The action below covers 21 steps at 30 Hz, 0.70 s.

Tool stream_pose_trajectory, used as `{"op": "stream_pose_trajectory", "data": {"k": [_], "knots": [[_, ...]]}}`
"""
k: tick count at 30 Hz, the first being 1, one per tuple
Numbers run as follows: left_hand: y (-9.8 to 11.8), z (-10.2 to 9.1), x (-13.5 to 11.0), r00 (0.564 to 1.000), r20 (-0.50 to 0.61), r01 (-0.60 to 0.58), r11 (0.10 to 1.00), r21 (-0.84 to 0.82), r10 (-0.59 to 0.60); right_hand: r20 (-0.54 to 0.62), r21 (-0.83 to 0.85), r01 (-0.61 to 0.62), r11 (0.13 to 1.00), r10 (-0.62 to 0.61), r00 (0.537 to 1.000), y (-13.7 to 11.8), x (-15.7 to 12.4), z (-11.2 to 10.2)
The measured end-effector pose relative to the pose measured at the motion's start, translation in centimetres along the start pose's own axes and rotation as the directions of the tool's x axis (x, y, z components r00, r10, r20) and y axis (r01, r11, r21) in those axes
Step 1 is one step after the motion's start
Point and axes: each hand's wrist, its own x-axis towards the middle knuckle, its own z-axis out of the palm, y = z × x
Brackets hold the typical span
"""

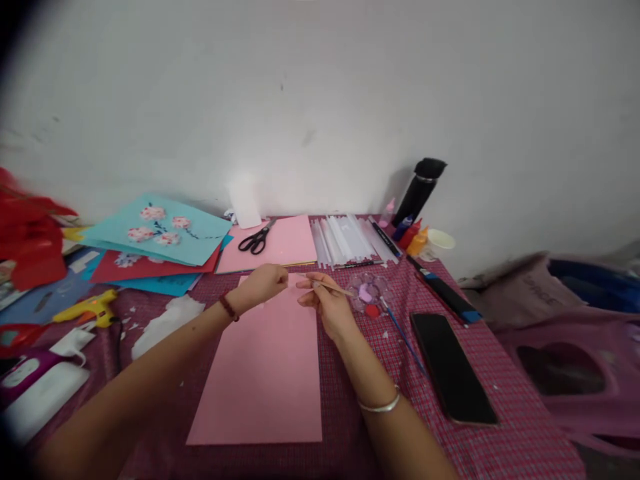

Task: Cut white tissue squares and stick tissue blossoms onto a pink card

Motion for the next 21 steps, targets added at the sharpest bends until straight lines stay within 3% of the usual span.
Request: {"op": "stream_pose_trajectory", "data": {"k": [5,12,18,21], "knots": [[-0.5,1.6,-0.2,0.991,0.126,-0.039,0.999,-0.013,0.040,-0.062,-0.031,-0.006,1.000,0.004,0.998,0.8,0.8,-0.8],[-0.1,2.3,-1.7,0.988,0.153,-0.032,0.999,0.005,0.031,-0.044,-0.089,-0.038,0.995,0.034,0.998,1.3,1.2,-0.7],[0.5,2.4,-2.3,0.987,0.159,-0.007,1.000,0.029,0.002,-0.083,-0.441,0.058,0.896,-0.105,0.991,1.6,2.0,-0.8],[0.8,2.4,-2.5,0.988,0.152,0.003,0.999,0.042,-0.009,-0.139,-0.516,0.034,0.856,-0.123,0.983,1.9,2.7,-0.8]]}}
